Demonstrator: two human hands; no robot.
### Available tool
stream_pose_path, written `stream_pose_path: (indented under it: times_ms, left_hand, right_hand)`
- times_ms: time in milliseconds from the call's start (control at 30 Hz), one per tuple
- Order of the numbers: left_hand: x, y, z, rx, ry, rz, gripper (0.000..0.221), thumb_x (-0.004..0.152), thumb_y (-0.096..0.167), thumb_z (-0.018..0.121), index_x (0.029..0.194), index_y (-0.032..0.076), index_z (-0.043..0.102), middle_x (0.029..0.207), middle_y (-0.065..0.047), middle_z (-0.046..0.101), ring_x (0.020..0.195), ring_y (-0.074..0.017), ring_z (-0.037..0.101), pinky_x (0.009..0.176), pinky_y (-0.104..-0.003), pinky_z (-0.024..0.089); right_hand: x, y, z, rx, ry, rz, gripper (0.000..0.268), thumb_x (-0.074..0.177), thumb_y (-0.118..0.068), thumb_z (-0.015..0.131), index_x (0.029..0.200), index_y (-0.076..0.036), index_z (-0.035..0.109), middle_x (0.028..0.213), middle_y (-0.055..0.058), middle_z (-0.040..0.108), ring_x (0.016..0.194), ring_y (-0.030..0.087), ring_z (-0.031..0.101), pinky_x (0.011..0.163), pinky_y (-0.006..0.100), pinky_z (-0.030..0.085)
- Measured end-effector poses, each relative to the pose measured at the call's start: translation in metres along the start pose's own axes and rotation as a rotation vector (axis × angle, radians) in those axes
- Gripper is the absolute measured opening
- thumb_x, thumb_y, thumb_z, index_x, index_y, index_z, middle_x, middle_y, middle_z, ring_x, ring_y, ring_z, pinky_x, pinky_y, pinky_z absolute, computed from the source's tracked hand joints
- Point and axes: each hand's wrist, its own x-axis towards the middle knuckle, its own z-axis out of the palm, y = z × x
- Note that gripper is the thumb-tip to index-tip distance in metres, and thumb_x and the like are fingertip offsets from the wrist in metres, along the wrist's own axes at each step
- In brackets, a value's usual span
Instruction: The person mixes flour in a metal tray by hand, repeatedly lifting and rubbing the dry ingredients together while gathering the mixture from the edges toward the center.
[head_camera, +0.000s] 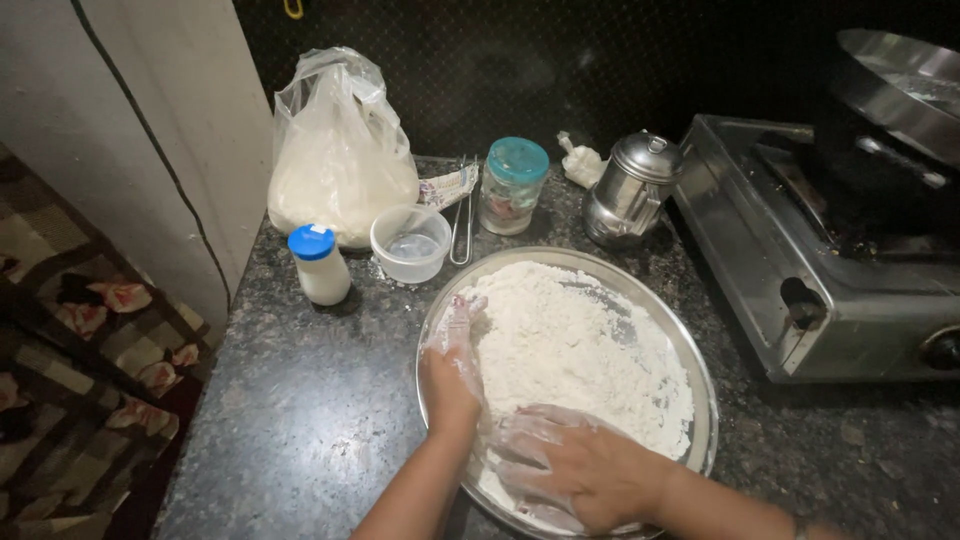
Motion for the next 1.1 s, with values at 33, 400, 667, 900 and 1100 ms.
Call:
stream_pose_path:
  times_ms: [33,400,667,900,1100]
  left_hand:
    - [-0.001,0.002,0.000,0.025,0.005,-0.028,0.051,0.098,0.049,0.049,0.114,0.012,0.080,0.109,-0.015,0.079,0.096,-0.0251,0.073,0.092,-0.033,0.050]
    - [0.002,-0.011,0.003,0.124,0.032,-0.019,0.055,0.096,0.054,0.051,0.112,0.010,0.078,0.103,-0.021,0.078,0.090,-0.0303,0.074,0.088,-0.039,0.052]
    - [-0.001,-0.020,0.015,0.091,-0.038,-0.206,0.044,0.098,0.034,0.054,0.124,0.003,0.070,0.095,-0.021,0.079,0.086,-0.0346,0.073,0.078,-0.045,0.053]
    - [-0.011,-0.048,0.071,0.146,0.054,0.642,0.038,0.098,0.011,0.060,0.127,-0.014,0.067,0.129,-0.038,0.063,0.119,-0.0491,0.057,0.100,-0.054,0.042]
    - [-0.025,-0.083,0.115,0.406,-0.097,0.240,0.033,0.088,0.016,0.064,0.073,-0.012,0.069,0.082,-0.034,0.067,0.083,-0.0498,0.063,0.075,-0.057,0.044]
  right_hand:
    - [0.001,0.000,-0.002,-0.040,-0.045,-0.008,0.054,0.084,-0.025,0.065,0.135,-0.010,0.060,0.145,0.023,0.054,0.137,0.044,0.047,0.114,0.051,0.032]
    - [0.020,0.039,-0.035,-0.403,0.118,0.108,0.029,0.099,-0.032,0.056,0.117,-0.010,0.064,0.131,0.014,0.062,0.129,0.028,0.056,0.116,0.052,0.036]
    - [0.031,0.053,-0.065,0.692,0.667,1.417,0.034,0.096,-0.028,0.061,0.125,-0.013,0.068,0.132,0.015,0.072,0.115,0.029,0.072,0.099,0.045,0.059]
    - [0.049,0.048,-0.024,0.814,0.842,1.562,0.054,0.102,-0.035,0.047,0.153,-0.018,0.043,0.157,0.008,0.047,0.138,0.026,0.053,0.113,0.044,0.038]
    - [0.035,0.071,0.031,0.883,0.847,1.589,0.060,0.102,-0.046,0.051,0.152,-0.015,0.040,0.149,0.008,0.045,0.133,0.024,0.042,0.107,0.041,0.035]
